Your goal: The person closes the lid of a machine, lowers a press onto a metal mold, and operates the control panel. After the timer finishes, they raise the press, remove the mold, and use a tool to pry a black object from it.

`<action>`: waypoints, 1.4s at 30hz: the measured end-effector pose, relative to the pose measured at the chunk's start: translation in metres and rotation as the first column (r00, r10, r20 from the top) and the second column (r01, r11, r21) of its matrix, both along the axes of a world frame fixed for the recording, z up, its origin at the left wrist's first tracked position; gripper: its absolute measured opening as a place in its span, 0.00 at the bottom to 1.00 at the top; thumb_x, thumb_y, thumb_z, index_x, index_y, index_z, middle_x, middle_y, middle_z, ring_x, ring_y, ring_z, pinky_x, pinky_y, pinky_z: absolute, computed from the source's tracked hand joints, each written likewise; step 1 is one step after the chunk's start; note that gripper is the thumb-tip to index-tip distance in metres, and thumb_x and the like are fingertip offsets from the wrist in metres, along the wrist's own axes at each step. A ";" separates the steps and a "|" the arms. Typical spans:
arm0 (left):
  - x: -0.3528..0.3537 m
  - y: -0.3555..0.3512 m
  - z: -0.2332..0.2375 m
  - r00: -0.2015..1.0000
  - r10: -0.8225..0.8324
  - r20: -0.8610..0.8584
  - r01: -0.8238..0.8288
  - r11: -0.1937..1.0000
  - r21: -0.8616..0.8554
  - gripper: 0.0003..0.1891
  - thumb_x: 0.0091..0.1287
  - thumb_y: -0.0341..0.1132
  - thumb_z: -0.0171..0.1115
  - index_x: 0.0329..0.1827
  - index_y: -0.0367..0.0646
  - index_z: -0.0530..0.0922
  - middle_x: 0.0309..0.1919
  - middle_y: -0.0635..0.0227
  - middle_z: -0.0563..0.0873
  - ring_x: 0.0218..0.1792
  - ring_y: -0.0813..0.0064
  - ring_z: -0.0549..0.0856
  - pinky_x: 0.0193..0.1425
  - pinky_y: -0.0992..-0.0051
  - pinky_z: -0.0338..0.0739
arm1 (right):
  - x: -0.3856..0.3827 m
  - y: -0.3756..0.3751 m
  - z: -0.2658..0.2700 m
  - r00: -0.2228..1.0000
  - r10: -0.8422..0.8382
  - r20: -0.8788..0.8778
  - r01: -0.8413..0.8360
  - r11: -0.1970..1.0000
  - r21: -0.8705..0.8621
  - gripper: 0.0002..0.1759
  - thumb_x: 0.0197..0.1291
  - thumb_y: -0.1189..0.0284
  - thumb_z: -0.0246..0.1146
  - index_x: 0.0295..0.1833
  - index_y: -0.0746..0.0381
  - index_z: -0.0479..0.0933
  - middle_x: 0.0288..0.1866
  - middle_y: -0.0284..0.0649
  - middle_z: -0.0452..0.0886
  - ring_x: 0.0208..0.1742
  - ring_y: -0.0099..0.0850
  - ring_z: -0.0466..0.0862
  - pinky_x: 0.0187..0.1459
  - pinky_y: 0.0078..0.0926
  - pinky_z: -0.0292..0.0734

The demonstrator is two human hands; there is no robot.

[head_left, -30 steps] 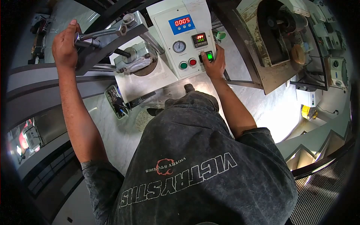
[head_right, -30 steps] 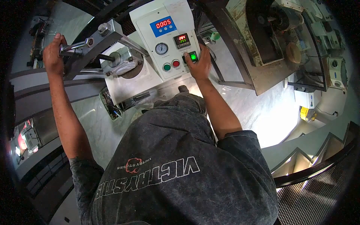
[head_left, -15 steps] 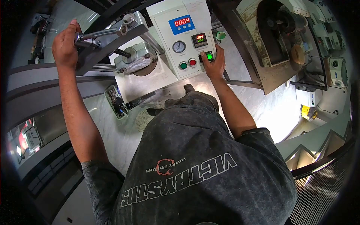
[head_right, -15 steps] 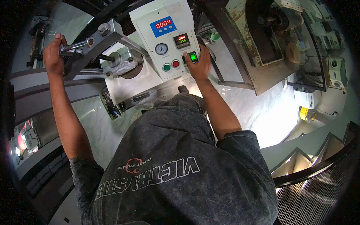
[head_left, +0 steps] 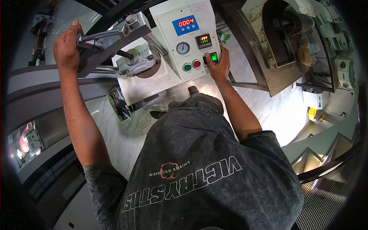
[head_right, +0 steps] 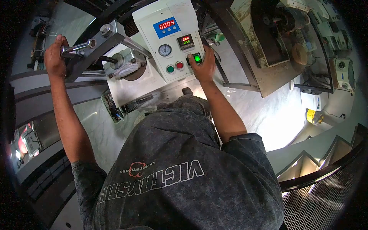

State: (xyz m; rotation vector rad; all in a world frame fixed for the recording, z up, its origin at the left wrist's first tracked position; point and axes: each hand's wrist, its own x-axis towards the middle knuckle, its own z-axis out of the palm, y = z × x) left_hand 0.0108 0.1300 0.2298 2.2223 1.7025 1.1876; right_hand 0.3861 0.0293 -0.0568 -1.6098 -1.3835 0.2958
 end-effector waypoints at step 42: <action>0.003 -0.003 0.004 0.999 -0.010 -0.047 0.009 1.000 -0.004 0.24 0.74 0.50 0.50 0.26 0.39 0.76 0.18 0.72 0.67 0.25 0.79 0.66 0.31 0.74 0.59 | 0.000 -0.001 0.000 1.000 -0.004 -0.007 0.004 1.000 -0.024 0.32 0.57 0.58 0.70 0.63 0.62 0.69 0.55 0.49 0.76 0.56 0.48 0.78 0.56 0.43 0.73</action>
